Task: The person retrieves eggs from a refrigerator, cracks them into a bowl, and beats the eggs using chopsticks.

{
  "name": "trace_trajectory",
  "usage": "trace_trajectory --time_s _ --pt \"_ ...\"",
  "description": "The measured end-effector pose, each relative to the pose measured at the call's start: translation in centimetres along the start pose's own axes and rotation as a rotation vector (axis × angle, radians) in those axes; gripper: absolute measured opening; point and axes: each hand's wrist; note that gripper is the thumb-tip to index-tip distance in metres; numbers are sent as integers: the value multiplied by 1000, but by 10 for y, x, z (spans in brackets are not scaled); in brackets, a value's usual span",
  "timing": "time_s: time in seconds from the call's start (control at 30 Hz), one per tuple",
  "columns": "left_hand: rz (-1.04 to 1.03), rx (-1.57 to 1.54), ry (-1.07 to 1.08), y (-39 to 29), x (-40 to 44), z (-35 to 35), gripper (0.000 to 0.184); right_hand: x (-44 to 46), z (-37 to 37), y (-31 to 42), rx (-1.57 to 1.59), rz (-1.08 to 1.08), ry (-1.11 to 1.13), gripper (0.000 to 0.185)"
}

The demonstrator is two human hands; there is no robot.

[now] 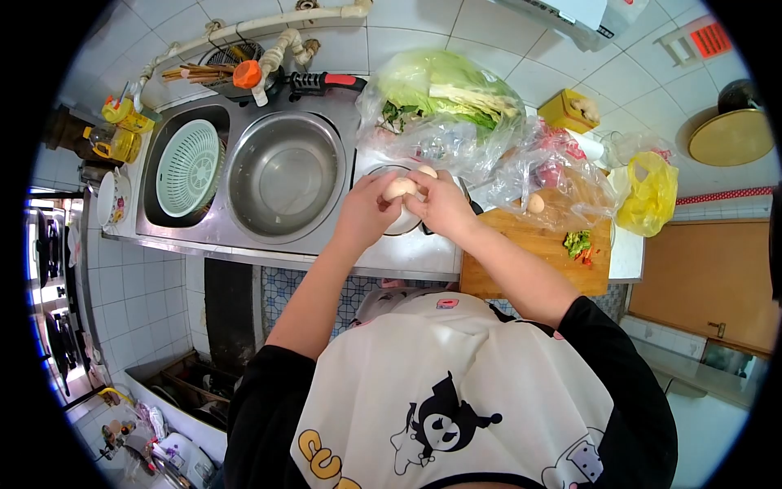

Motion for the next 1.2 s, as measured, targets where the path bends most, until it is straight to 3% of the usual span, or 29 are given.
trace_trajectory --time_s 0.17,0.67,1.0,1.2 --pt "-52 168 -2 -4 1 5 36 -2 -1 5 -1 24 -25 45" --pt "-68 -52 203 9 8 31 40 -3 5 4 87 92 4 43" --pt "-209 37 129 2 -2 34 39 -9 9 -3 -104 321 -166 46" --pt "-324 58 88 8 -5 35 42 -10 14 0 -174 356 -154 46"
Point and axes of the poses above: each hand's wrist, its own x-axis towards the middle knuckle, its own z-axis out of the back of the hand, y = z × x, and after that the axes turned 5 degrees about y, right-handed
